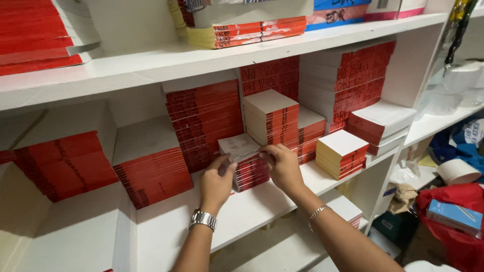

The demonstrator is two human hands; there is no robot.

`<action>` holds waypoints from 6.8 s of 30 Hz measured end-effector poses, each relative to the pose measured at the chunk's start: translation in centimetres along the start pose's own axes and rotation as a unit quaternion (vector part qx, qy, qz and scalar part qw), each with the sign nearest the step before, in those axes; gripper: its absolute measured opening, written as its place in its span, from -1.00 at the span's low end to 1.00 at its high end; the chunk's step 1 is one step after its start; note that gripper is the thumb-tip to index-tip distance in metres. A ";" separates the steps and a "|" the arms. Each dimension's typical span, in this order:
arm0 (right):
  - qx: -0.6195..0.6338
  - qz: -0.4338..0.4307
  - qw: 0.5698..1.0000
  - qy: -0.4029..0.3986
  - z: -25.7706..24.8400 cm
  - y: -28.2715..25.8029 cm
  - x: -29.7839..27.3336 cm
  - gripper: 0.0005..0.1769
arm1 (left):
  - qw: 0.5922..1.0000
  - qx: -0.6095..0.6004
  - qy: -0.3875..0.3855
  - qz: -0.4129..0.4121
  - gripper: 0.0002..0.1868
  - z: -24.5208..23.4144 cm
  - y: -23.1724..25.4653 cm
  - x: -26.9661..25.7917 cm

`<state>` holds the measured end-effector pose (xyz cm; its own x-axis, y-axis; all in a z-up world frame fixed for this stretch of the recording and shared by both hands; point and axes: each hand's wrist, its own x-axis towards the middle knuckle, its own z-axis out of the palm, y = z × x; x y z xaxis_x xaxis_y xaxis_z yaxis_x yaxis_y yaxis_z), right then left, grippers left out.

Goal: The person repeatedly picks up small stacks of red and white notepads from a white shelf, aligns them, and places them back into a neat pile. The person handles the notepads by hand, organizing them into uniform stacks on the shelf.

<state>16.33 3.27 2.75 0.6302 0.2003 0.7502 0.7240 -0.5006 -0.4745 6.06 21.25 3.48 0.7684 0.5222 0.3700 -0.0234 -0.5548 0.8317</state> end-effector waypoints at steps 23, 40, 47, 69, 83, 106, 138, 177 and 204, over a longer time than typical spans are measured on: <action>0.025 -0.033 0.998 0.038 0.2 0.6 -0.9 -0.91 | 0.995 -0.027 0.048 0.088 -0.79 0.1 0.5 -2.1; 0.118 0.033 0.984 0.129 -6.5 2.4 -6.3 -0.71 | 0.974 -0.071 0.096 0.193 -0.67 1.2 1.4 -5.5; 0.066 0.176 0.948 0.258 -11.1 13.4 -16.1 -0.66 | 0.940 -0.135 -0.043 0.311 -0.80 6.9 3.9 -10.8; -0.074 0.400 0.912 0.048 -11.4 18.8 -21.5 0.24 | 0.938 -0.095 -0.329 -0.050 -0.60 24.0 -0.8 -17.6; -0.019 0.207 0.962 0.175 -13.2 11.8 -24.5 0.28 | 0.865 -0.349 -0.296 -0.206 -0.66 27.6 -3.0 -19.0; 0.157 -0.086 0.977 0.117 -7.9 -6.2 -5.0 -0.82 | 0.943 -0.332 0.000 0.036 -0.71 -0.6 6.1 -6.4; -0.021 -0.174 0.984 0.027 -0.8 -1.7 -0.7 -0.80 | 0.982 -0.001 0.020 0.186 -0.74 -0.9 0.1 -0.9; -0.021 0.287 0.943 0.168 -14.0 19.3 -18.3 -0.10 | 0.913 -0.102 -0.160 0.362 -0.82 10.4 6.0 -12.9; -0.005 0.361 0.928 0.089 -11.6 17.7 -23.0 -0.11 | 0.823 -0.304 -0.359 -0.319 -0.27 27.0 1.0 -17.7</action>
<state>11.36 -19.95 -17.55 0.8936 -0.3316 0.3024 0.1278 -0.4579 -0.8798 9.68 -6.04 -13.37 0.9231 -0.0574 -0.3802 0.3831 0.2244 0.8960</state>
